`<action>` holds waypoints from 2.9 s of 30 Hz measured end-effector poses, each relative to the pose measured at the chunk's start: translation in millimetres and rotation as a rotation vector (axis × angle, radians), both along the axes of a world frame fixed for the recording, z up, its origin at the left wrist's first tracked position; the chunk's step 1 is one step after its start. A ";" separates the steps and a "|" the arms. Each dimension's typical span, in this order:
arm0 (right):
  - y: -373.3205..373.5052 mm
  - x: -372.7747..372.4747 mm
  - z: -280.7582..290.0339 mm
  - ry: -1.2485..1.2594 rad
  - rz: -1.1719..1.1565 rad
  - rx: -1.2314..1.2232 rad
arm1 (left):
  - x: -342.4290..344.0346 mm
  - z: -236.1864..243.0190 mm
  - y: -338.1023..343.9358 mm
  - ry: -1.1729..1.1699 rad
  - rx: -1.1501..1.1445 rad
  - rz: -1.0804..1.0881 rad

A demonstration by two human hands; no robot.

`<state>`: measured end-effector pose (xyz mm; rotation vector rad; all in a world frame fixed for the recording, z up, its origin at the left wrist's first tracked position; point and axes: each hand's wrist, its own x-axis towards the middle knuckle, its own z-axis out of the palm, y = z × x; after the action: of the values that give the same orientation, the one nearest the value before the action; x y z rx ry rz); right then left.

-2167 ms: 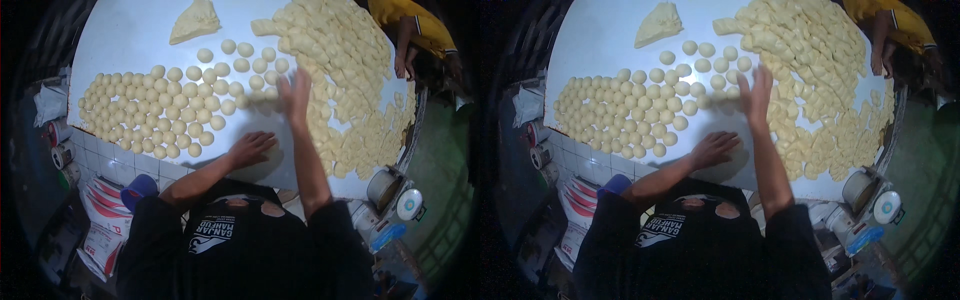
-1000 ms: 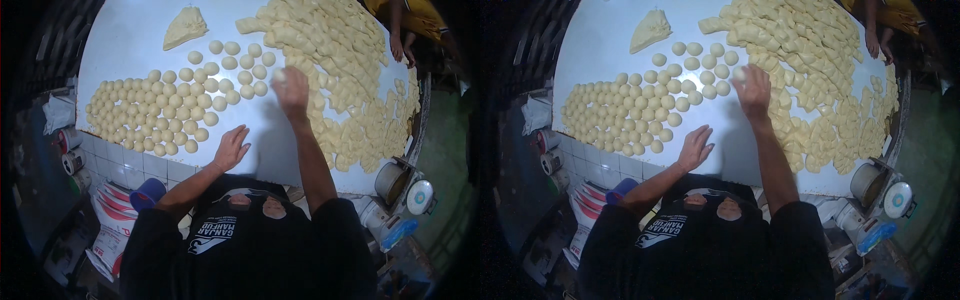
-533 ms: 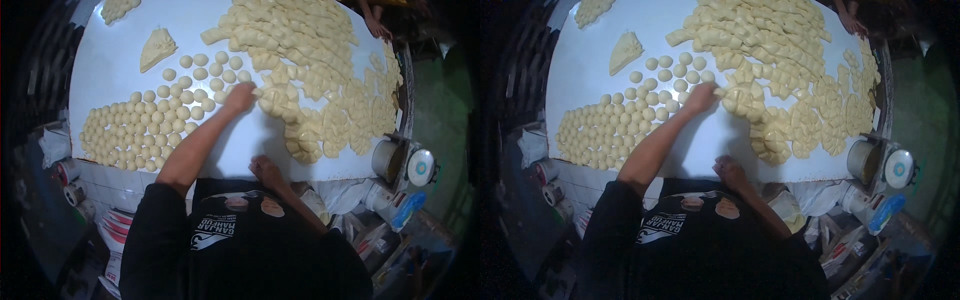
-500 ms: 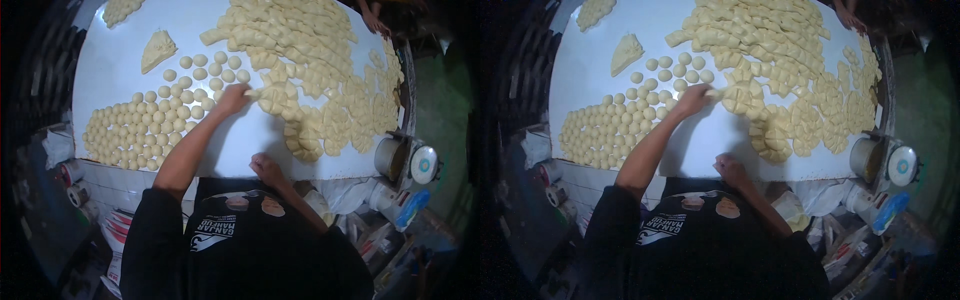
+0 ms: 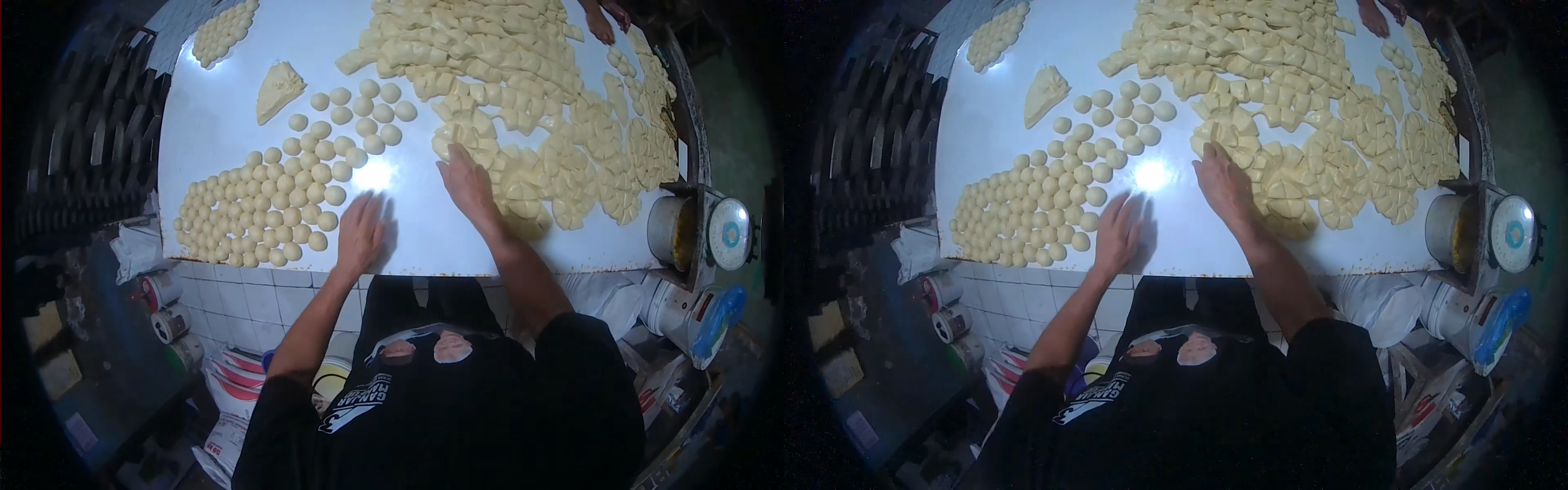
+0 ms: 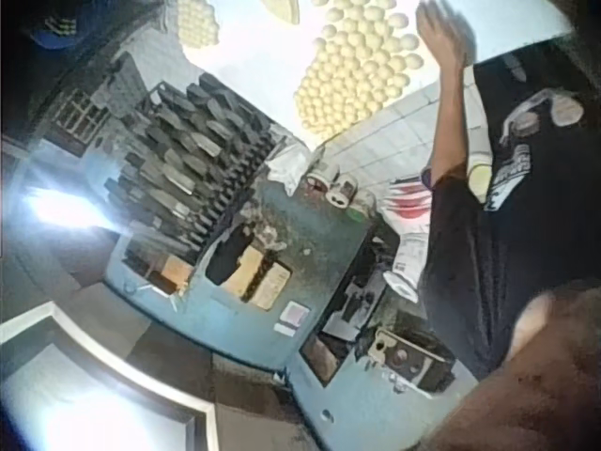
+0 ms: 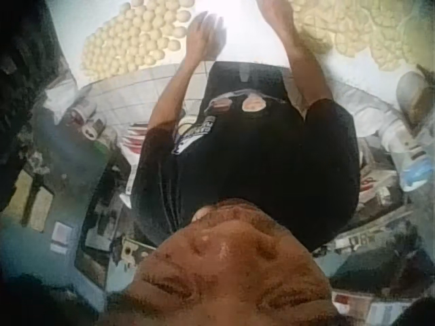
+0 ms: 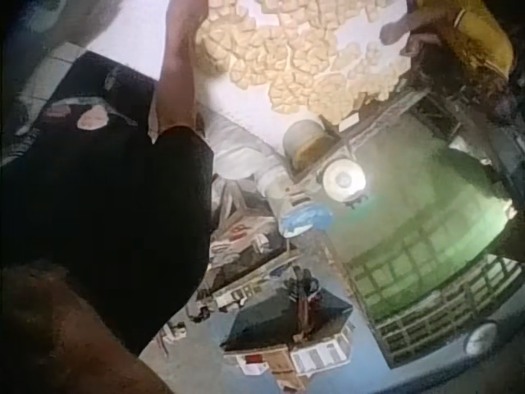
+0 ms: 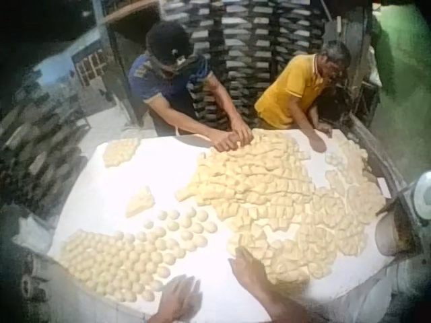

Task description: The person rolls small pieces of dough by hand on a white table to form spheres and places them in a large cluster next to the remaining unshaped dough.

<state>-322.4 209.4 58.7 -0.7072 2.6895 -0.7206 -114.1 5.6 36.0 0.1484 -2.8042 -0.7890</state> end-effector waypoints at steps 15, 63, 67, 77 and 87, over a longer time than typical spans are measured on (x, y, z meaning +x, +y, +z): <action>38.9 201.6 -29.2 -0.324 -0.164 -0.290 | -222.2 -42.9 -26.0 0.115 -0.123 -0.588; 4.9 95.9 -133.9 0.449 -0.093 -0.161 | -44.0 -71.6 47.8 -0.045 0.206 -0.129; 62.0 102.9 -109.2 0.388 0.468 -0.219 | 17.1 -88.1 -31.2 0.088 0.309 -0.465; 56.8 90.8 -105.8 0.198 0.395 -0.060 | 12.0 -89.6 -35.1 0.053 0.172 -0.383; 66.4 76.0 -91.2 0.339 0.443 -0.207 | 6.2 -81.5 -23.1 0.065 0.071 -0.191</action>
<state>-246.4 275.9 -32.5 -1.5397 2.6064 -0.8229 -107.9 -17.5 -45.4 -0.1327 -2.7588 -0.9186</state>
